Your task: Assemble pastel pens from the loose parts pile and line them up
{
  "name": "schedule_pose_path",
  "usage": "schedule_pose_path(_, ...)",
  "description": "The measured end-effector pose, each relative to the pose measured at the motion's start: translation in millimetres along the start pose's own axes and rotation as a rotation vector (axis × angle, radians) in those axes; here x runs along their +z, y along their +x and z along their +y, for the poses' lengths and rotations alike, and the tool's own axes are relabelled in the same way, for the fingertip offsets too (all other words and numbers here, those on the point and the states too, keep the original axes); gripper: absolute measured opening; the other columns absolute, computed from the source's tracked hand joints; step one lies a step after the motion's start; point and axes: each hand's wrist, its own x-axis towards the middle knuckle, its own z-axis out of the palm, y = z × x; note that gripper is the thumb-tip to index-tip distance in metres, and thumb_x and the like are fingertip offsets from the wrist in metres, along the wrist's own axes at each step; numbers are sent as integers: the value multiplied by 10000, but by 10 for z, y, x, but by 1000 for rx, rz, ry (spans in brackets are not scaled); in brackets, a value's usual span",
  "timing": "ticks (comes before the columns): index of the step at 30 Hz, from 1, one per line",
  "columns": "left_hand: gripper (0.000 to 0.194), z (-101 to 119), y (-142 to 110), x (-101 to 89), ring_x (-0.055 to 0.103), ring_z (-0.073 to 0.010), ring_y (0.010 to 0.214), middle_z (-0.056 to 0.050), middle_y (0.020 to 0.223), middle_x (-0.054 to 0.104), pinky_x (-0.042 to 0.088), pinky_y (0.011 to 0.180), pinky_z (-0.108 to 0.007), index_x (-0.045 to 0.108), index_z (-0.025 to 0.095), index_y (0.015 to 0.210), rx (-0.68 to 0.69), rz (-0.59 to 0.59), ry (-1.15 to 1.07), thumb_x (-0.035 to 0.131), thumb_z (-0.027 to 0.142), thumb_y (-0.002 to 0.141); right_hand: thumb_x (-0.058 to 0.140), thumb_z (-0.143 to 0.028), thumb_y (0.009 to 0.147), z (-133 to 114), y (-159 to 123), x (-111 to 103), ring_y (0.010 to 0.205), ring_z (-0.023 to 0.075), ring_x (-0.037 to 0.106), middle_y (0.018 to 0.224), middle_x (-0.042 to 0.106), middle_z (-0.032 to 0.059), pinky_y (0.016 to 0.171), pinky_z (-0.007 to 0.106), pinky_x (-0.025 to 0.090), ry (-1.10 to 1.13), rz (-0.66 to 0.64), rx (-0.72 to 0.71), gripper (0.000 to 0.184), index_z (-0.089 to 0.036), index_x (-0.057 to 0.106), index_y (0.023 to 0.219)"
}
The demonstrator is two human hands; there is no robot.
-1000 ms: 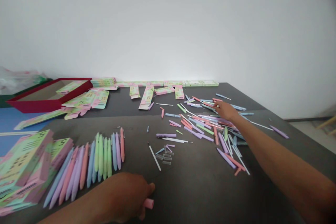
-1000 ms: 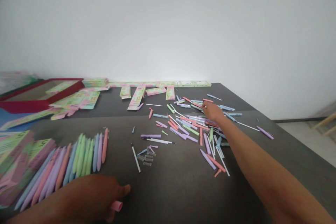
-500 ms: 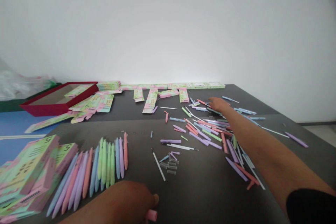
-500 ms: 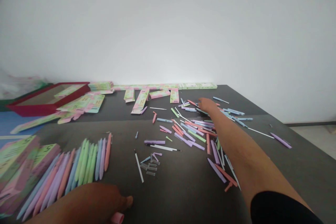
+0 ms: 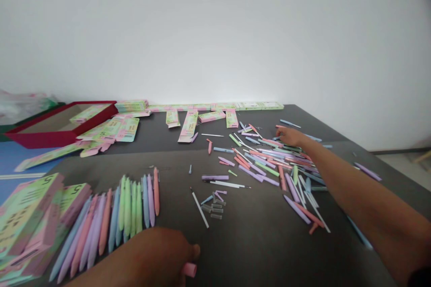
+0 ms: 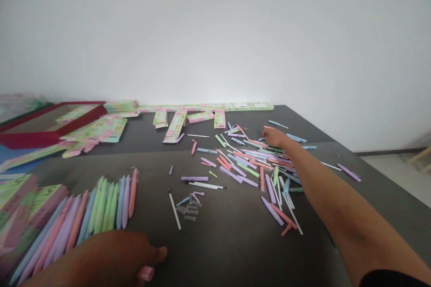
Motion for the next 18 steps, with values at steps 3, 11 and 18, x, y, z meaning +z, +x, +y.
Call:
schedule_pose_path(3, 430, 29, -15, 1, 699, -367, 758, -118, 829, 751, 532, 555, -405, 674, 249, 1124, -16, -6, -3, 670, 155, 704, 498, -137, 755, -8, -126, -25, 935, 189, 638, 1379, 520, 82, 786, 254, 451, 12, 27, -7, 238, -191, 648, 932)
schedule_pose_path(11, 453, 58, -40, 34, 704, -340, 749, -138, 851, 747, 524, 563, -384, 633, 203, 1203, 23, 69, 12, 603, 172, 752, 492, -275, 843, -169, -418, -126, 833, 203, 632, 1061, 691, 97, 697, 262, 428, -6, 28, 19, 208, -178, 622, 974)
schedule_pose_path(18, 432, 64, -27, 67, 699, -340, 746, -157, 869, 738, 528, 576, -391, 641, 178, 1183, 27, 87, -10, 607, 196, 753, 497, -325, 854, -240, -527, -202, 868, 225, 627, 1004, 693, 100, 702, 273, 418, -24, 14, 56, 256, -176, 655, 990)
